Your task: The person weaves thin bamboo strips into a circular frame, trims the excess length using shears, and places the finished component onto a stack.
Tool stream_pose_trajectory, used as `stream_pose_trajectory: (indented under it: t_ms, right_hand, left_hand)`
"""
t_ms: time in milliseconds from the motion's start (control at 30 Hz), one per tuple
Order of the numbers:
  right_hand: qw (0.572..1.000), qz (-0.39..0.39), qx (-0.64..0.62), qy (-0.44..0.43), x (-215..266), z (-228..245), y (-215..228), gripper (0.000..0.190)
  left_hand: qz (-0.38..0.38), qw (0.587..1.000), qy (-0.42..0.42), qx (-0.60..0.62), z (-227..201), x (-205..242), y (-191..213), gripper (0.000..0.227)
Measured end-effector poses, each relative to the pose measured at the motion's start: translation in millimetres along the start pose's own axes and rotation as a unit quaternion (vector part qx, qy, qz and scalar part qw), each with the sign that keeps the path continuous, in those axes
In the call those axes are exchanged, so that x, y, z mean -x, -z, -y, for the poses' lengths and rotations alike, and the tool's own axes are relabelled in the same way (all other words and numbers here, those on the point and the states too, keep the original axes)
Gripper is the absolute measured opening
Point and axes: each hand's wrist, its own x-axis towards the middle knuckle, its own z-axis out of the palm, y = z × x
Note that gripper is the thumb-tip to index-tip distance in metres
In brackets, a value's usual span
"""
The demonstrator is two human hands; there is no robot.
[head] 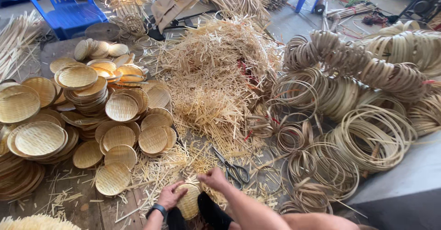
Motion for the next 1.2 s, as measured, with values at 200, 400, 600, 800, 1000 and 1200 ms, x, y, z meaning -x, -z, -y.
stream_pose_trajectory:
  t_ms: [200, 400, 600, 800, 1000, 1200]
  right_hand:
    - [0.805, 0.011, 0.584, 0.104, 43, 52, 164, 0.034]
    - [0.805, 0.007, 0.570, 0.165, 61, -9, 216, 0.032]
    - [0.926, 0.005, 0.362, 0.110, -6, -135, 155, 0.033]
    - [0.914, -0.208, 0.242, 0.251, -66, -180, 87, 0.062]
    - [0.964, -0.080, 0.248, 0.059, -86, -165, 76, 0.063]
    - [0.983, 0.062, 0.157, 0.069, -63, -160, 89, 0.053]
  left_hand:
    - [-0.188, 0.960, -0.169, -0.118, -71, 61, 3, 0.045]
    - [-0.164, 0.851, -0.363, -0.341, -61, 130, -52, 0.031]
    - [-0.177, 0.862, -0.318, -0.353, -30, 142, -72, 0.035]
    - [-0.203, 0.920, -0.189, -0.277, -26, 117, -78, 0.079]
    - [-0.302, 0.888, -0.229, -0.259, -39, 106, -74, 0.074]
    - [-0.268, 0.900, -0.173, -0.296, -37, 59, -68, 0.075]
